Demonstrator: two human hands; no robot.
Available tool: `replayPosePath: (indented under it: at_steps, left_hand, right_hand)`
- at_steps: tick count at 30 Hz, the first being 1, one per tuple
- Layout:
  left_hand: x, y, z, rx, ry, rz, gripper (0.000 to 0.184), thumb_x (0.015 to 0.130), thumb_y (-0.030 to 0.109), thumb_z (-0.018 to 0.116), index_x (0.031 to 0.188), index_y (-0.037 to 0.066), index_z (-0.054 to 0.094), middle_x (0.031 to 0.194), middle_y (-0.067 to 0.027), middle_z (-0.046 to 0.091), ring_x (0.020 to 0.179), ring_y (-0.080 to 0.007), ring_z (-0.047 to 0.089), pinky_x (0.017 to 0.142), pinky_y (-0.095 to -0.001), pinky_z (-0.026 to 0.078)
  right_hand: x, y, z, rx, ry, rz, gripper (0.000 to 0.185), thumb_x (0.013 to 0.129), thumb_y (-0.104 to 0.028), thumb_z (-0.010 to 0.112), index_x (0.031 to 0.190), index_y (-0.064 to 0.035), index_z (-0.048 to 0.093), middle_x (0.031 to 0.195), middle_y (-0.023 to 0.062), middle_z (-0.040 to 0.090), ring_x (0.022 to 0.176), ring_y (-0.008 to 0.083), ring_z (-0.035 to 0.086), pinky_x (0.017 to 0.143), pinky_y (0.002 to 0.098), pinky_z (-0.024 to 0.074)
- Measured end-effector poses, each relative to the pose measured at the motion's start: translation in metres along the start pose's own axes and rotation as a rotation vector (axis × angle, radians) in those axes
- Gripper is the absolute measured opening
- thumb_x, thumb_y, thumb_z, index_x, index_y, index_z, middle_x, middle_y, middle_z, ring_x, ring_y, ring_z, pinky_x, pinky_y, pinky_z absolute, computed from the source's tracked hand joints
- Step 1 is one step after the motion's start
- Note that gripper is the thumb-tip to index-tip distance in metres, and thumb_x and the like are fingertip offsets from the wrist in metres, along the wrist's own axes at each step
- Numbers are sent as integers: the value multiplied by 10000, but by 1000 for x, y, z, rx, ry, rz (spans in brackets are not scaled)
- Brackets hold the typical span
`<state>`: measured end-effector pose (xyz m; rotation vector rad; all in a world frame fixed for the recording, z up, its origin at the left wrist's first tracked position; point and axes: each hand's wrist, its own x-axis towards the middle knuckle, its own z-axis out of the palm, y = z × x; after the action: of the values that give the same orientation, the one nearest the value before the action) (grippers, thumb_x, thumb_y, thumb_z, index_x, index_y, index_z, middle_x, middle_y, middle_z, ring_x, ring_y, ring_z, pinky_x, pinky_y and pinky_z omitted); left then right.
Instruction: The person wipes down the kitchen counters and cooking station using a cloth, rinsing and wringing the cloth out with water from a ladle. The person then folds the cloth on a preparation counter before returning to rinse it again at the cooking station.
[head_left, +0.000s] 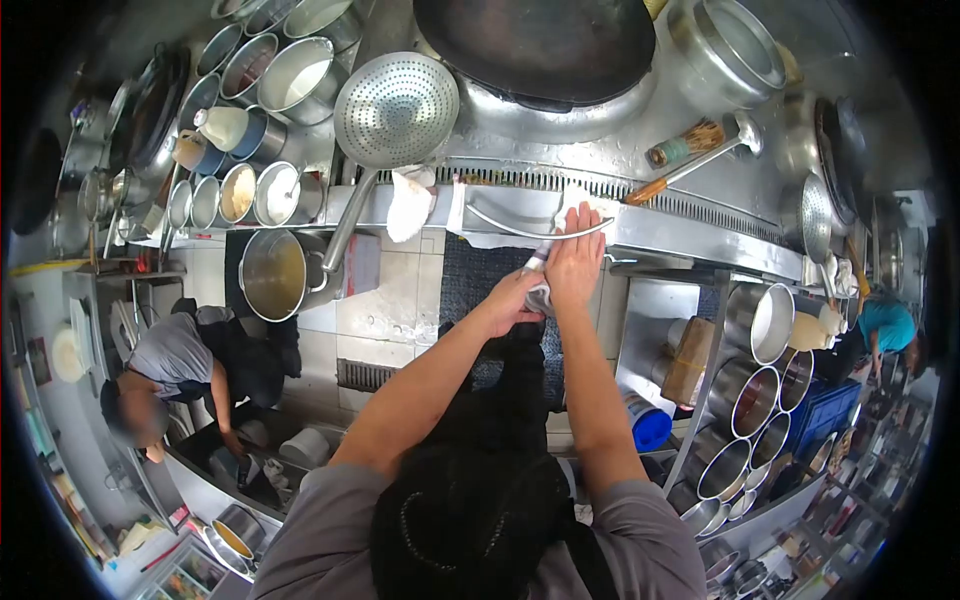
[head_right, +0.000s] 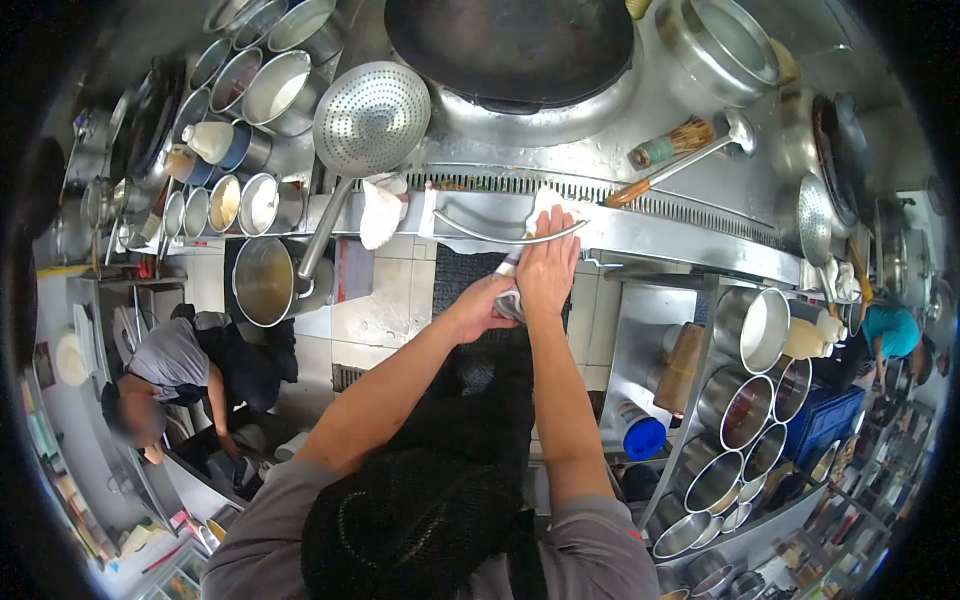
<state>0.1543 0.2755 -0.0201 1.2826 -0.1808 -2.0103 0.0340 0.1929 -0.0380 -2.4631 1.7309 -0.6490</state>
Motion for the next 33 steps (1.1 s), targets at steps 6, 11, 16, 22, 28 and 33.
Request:
replayPosePath:
  at_steps: [6,11,16,22,28,33]
  left_hand:
    - [-16,-5,32,158,-173,-83,441,1009,422,636,1360,158,594,1252,-40,677,1125,-182,651,921,-428,551]
    - [-10,9,89,-18,-296,37,465,1050,414,621,1441,176,537,1314,-24,661,1138,-184,669,935,-393,554]
    - [13,21,103,-200,-335,75,442,1072,391,592,1417,128,507,1288,-78,667,1120,-252,690,964,-426,548]
    - [28,4,120,-264,-258,29,392,1070,365,600,1370,128,513,1247,-68,678,1082,-248,691,948,-413,548]
    - [29,-20,134,7,-283,-48,341,1065,378,608,1327,160,591,1224,-18,687,1078,-157,670,899,-387,558]
    - [8,-11,118,-70,-280,-3,382,1051,335,628,1387,162,570,1264,-5,669,1121,-154,656,932,-397,562]
  right_hand:
    - [-43,39,-32,331,127,294,320,1069,-163,527,1307,29,621,1310,261,643,1248,422,606,1060,514,475]
    - [28,74,-96,617,23,239,322,1087,-185,525,1270,36,673,1214,250,697,1111,384,671,983,430,511]
    - [111,105,-86,926,-769,123,336,1090,-230,553,1299,-1,681,1143,82,733,981,166,638,917,329,519]
    - [90,116,-78,1144,-727,530,380,1117,-302,530,1287,0,686,1049,0,696,903,110,582,857,283,505]
    - [45,122,-128,814,-640,593,360,1113,-300,516,1133,22,673,906,45,663,825,114,556,754,300,489]
    - [12,97,-106,787,36,558,365,1109,-290,523,1208,29,672,1107,156,620,1035,260,624,953,366,492]
